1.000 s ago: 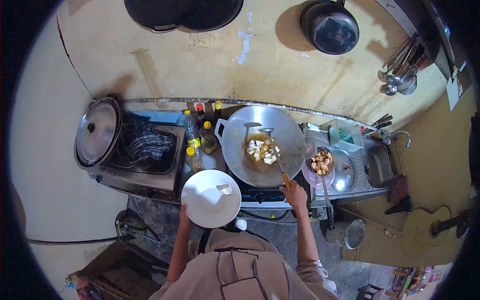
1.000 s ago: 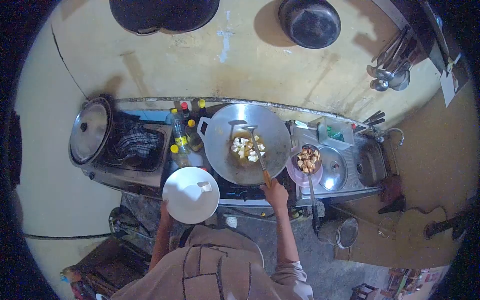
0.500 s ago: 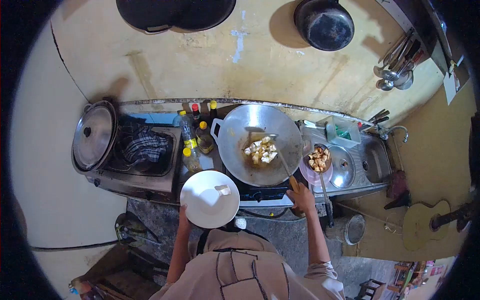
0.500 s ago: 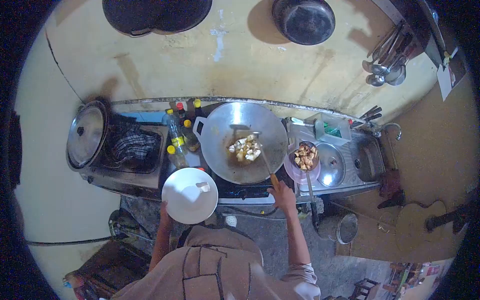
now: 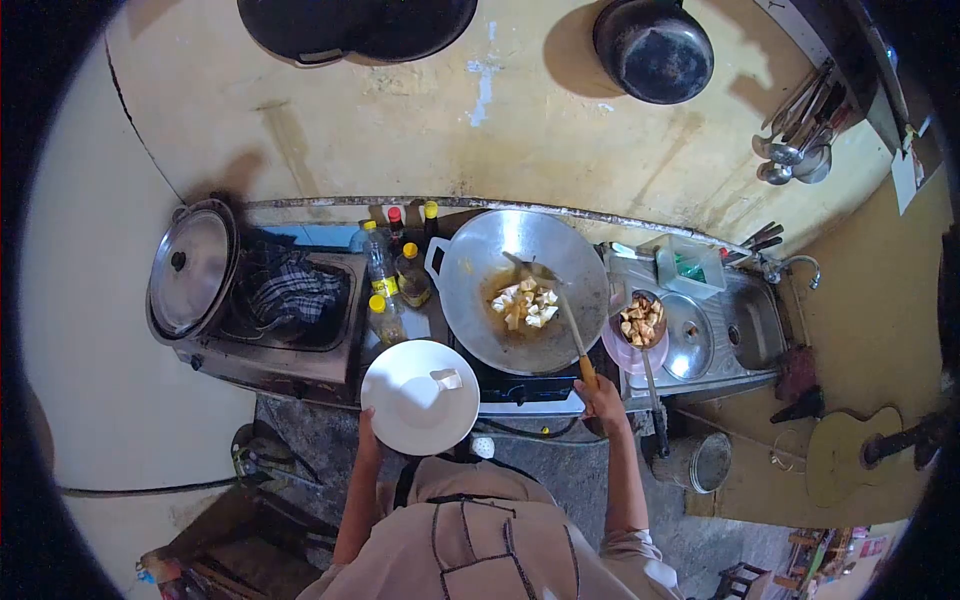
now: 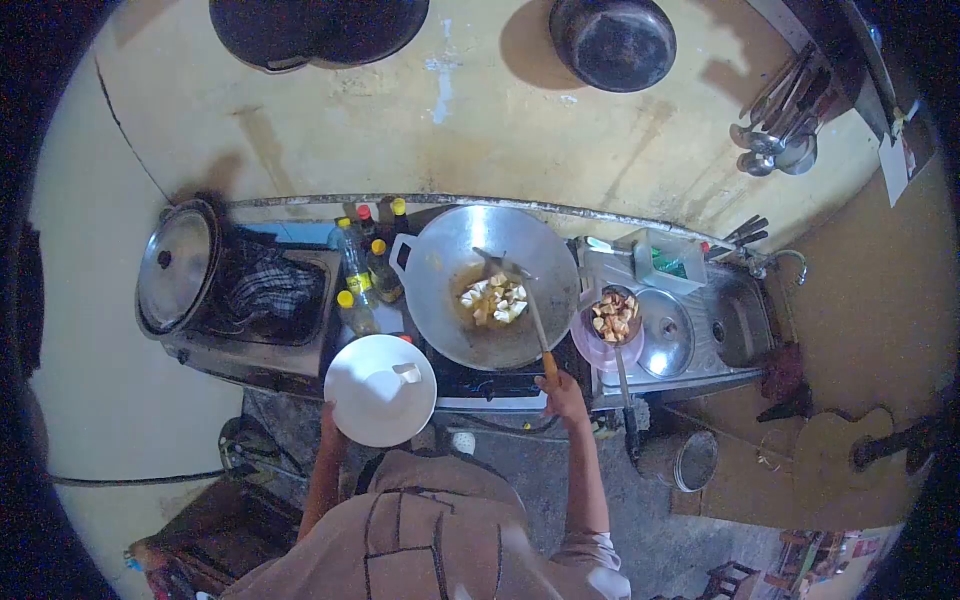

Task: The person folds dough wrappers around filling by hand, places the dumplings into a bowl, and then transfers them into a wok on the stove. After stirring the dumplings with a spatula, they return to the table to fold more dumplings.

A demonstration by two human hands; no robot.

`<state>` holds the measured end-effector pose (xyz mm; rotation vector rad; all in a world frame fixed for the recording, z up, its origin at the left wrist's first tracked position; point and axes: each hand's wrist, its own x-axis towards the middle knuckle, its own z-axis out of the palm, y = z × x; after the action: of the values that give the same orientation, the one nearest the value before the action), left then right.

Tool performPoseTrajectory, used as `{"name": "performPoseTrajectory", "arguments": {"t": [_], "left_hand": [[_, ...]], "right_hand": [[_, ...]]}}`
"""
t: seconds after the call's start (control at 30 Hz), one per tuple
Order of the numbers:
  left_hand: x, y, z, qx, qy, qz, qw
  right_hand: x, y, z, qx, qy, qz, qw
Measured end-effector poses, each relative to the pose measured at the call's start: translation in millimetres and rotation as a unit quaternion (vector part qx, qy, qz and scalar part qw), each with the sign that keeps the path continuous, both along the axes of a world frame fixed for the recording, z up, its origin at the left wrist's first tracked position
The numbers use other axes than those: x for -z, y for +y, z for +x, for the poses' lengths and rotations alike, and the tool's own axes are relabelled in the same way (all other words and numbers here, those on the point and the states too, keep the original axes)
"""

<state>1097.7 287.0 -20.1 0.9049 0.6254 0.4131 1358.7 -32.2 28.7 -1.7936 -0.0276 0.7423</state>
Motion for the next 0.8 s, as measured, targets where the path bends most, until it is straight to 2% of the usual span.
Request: {"name": "performPoseTrajectory", "arguments": {"t": [0.07, 0.1, 0.2, 0.3, 0.4, 0.47, 0.6, 0.7, 0.8], "left_hand": [[-13.4, -5.1, 0.4, -0.008, 0.021, 0.007, 1.0], [-22.4, -7.5, 1.7, -0.014, 0.032, 0.011, 0.999], [-6.7, -4.2, 2.0, -0.031, 0.025, -0.028, 0.999], [-4.7, -1.8, 0.2, -0.014, 0.088, 0.042, 0.995], [-16.6, -6.1, 4.3, -0.031, 0.083, 0.025, 0.996], [-2.8, 0.6, 2.7, -0.025, 0.056, 0.013, 0.998], [-2.1, 2.9, -2.5, -0.011, 0.026, -0.031, 0.999], [13.6, 11.9, -10.8, -0.014, 0.052, -0.014, 0.998], [13.1, 12.5, -17.8, -0.019, 0.0, -0.036, 0.999]], "right_hand": [[-1.4, -2.2, -5.9, 0.016, -0.053, -0.03, 0.998], [-6.8, -2.9, -9.9, 0.028, -0.038, -0.032, 0.998], [-15.5, -8.5, -22.8, 0.057, 0.001, -0.026, 0.998], [-4.0, -14.4, -34.5, 0.06, 0.026, 0.002, 0.998], [0.0, -10.2, -40.9, 0.058, 0.034, 0.006, 0.998], [-0.8, -4.4, -38.3, 0.059, 0.024, -0.007, 0.998], [5.0, 20.6, -16.0, 0.023, -0.112, -0.149, 0.982], [4.1, 41.5, -9.6, -0.021, -0.188, -0.282, 0.94], [6.0, 52.4, -19.9, -0.05, -0.253, -0.381, 0.888]]}}
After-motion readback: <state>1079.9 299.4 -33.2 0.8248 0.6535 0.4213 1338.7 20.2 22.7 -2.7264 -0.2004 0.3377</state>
